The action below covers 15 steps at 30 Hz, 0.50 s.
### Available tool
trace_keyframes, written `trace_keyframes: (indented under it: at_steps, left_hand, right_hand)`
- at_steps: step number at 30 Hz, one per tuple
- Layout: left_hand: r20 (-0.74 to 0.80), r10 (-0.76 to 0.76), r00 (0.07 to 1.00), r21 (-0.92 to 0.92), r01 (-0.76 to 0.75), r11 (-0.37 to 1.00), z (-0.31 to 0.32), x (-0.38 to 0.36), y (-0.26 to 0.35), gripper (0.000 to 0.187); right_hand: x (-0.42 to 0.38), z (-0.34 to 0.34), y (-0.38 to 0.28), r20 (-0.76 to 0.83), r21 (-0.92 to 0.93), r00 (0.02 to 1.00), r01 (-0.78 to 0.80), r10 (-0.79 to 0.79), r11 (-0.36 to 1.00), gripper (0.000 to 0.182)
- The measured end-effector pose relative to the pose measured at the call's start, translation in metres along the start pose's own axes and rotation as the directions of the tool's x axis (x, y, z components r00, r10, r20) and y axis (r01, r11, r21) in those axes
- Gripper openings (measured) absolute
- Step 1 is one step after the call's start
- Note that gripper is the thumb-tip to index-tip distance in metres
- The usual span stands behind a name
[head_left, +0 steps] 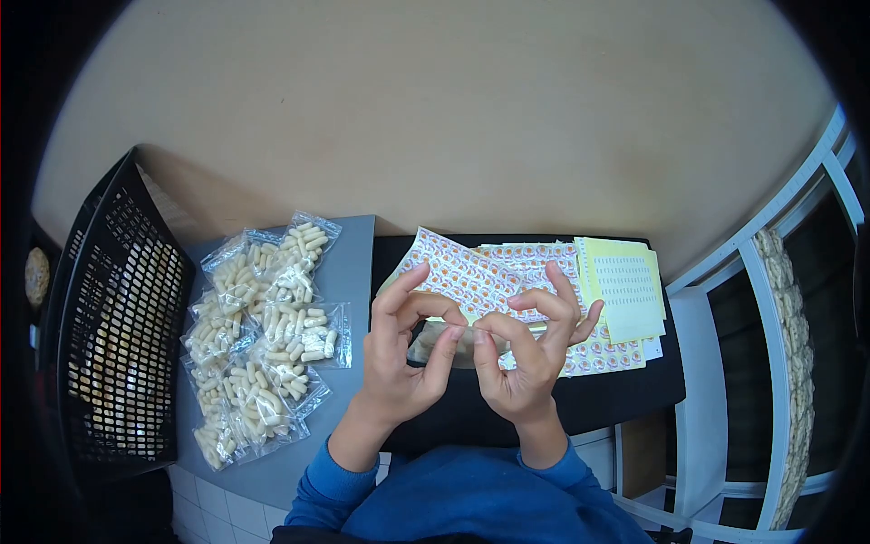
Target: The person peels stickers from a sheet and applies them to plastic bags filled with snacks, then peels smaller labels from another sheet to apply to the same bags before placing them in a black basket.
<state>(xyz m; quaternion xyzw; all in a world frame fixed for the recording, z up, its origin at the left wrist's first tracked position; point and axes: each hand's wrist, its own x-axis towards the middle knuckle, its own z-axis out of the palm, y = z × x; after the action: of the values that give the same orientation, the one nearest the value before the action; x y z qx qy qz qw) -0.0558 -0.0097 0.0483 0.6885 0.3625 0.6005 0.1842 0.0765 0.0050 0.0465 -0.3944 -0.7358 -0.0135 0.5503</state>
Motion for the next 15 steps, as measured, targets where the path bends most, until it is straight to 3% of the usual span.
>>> trace_keyframes:
  at_steps: [8, 10, 15]
  left_hand:
    - [0.031, -0.046, 0.998, -0.055, 0.047, 0.997, -0.0025, 0.0038, 0.0033, 0.075]
    - [0.053, 0.007, 0.999, 0.045, -0.009, 0.999, -0.0043, 0.0039, 0.0031, 0.074]
    - [0.072, -0.069, 0.995, 0.106, 0.062, 0.992, -0.006, 0.0041, 0.0071, 0.069]
  right_hand:
    - [0.0011, 0.0006, -0.0004, 0.025, 0.05, 0.999, -0.026, 0.025, 0.998, 0.006]
    - [0.0002, 0.0011, 0.001, 0.048, 0.043, 0.999, -0.011, 0.009, 0.999, 0.006]
    - [-0.0018, 0.0041, 0.0043, 0.124, 0.07, 0.992, -0.009, 0.0, 0.997, 0.007]
